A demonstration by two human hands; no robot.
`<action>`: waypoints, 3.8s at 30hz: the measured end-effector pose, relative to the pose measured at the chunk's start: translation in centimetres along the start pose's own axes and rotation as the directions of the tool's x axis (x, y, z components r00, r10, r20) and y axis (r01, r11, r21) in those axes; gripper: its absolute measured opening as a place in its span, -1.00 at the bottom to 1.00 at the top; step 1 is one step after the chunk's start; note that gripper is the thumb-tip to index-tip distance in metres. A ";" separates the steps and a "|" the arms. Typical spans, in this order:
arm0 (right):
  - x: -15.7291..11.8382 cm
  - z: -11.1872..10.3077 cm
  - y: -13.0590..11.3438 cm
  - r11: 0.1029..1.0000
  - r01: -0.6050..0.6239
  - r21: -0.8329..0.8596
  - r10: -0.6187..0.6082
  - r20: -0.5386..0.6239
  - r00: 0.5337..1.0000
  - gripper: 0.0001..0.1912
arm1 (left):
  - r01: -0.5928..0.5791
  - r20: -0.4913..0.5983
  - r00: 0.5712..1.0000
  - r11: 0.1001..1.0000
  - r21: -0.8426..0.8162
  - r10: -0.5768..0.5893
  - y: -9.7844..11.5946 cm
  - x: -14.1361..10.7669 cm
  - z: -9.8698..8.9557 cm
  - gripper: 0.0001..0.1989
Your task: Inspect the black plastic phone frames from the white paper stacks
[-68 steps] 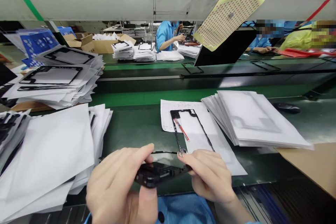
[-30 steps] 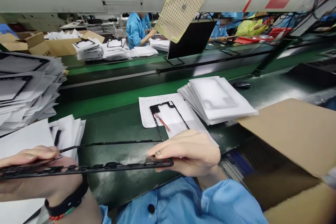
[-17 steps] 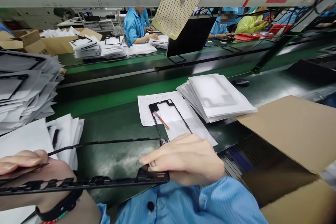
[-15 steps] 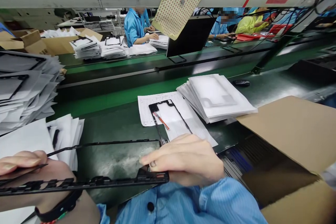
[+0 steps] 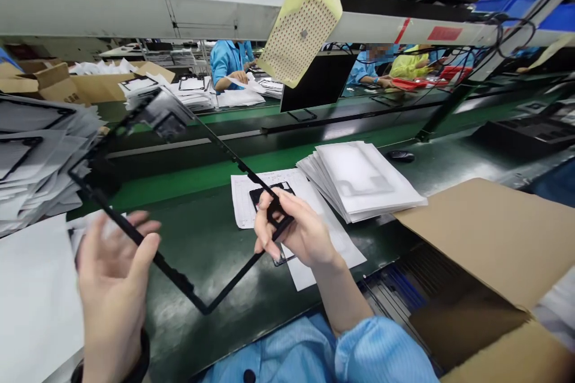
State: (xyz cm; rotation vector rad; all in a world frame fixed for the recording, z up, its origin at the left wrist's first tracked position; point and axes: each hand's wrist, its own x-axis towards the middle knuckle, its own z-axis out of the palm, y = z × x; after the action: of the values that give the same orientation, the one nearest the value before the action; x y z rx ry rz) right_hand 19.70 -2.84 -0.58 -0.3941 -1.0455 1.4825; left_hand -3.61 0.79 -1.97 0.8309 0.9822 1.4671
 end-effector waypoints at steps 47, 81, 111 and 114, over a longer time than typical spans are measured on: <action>-4.0 1.1 1.6 0.965 0.254 0.072 -0.261 0.134 0.956 -0.25 | 0.512 0.238 0.699 0.239 -0.825 -0.674 2.3 -2.5 1.3 -0.61; -4.1 -0.5 2.1 0.968 0.134 0.214 -0.107 -0.130 0.986 -0.26 | 0.340 -0.136 0.799 0.626 -0.701 -0.586 3.6 -4.0 3.1 -0.58; -0.1 0.1 5.5 0.946 -0.317 0.063 0.315 0.039 0.948 -0.55 | 0.046 0.086 0.996 0.966 -0.255 -0.025 1.0 -3.0 2.5 -0.75; -0.6 -2.5 6.8 0.964 -0.251 -0.093 0.230 -0.191 0.954 -0.58 | 0.181 0.224 0.965 0.965 -0.191 -0.136 -0.6 -0.8 1.6 -0.79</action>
State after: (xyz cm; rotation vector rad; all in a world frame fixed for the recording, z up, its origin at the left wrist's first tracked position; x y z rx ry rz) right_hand 17.60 -1.64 -7.40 -0.7468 -0.9669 1.5719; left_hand -1.77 0.19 -1.89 0.7186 0.7053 1.2897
